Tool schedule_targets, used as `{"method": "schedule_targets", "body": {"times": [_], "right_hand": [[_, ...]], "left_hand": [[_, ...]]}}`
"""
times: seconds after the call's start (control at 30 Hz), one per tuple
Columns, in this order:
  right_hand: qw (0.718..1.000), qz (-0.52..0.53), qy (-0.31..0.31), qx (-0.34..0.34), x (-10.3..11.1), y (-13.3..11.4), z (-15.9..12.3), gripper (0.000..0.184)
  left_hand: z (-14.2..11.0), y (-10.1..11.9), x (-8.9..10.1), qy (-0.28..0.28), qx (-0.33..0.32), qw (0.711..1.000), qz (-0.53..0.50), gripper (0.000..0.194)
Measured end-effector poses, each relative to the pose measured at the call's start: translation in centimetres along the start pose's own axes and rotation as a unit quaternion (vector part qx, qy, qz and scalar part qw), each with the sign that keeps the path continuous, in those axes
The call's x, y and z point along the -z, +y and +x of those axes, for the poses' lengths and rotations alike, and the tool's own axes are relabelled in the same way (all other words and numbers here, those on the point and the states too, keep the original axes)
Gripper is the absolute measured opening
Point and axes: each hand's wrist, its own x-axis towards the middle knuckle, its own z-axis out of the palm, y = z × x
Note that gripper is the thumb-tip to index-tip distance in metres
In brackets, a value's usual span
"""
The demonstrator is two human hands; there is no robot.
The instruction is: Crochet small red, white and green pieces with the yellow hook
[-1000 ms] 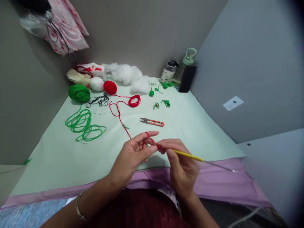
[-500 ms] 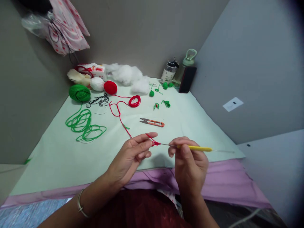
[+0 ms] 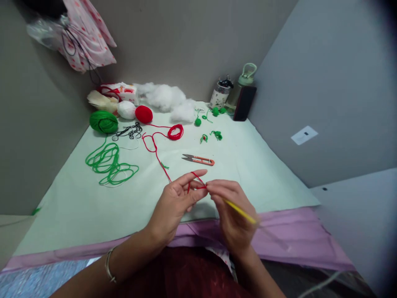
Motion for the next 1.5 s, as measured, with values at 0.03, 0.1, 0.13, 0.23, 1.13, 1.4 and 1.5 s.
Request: {"method": "schedule_targets", "body": {"times": [0.03,0.1,0.13,0.23,1.13,1.4,1.5], "right_hand": [[0.998,-0.044,-0.007,0.045,-0.1,0.1,-0.3,0.037],[0.99,-0.095,-0.008,0.102,-0.2,0.3,-0.7,0.046],[0.99,-0.095,-0.002,0.105,-0.2,0.4,-0.7,0.048],[0.999,-0.021,0.004,0.033,-0.1,0.4,-0.4,0.043],[0.983,0.141,0.078,-0.09,0.5,0.4,0.6,0.021],[0.994,-0.07,0.031,0.084,-0.4,-0.1,-0.2,0.04],[0.998,0.03,0.046,0.0,-0.2,0.1,0.0,0.031]], "left_hand": [[0.1,-0.1,0.0,-0.005,0.015,1.0,-0.022,0.046],[0.2,-0.3,0.0,-0.029,0.053,0.996,-0.069,0.047],[0.3,-0.3,0.0,-0.042,0.069,0.993,-0.088,0.046],[0.3,-0.5,0.1,-0.059,0.082,0.988,-0.116,0.043],[0.6,-0.2,0.6,-0.036,0.052,0.989,-0.131,0.031],[-0.2,-0.9,-0.1,-0.018,-0.002,0.999,-0.051,0.054],[-0.1,-0.5,0.2,-0.03,0.038,0.998,-0.05,0.048]]}}
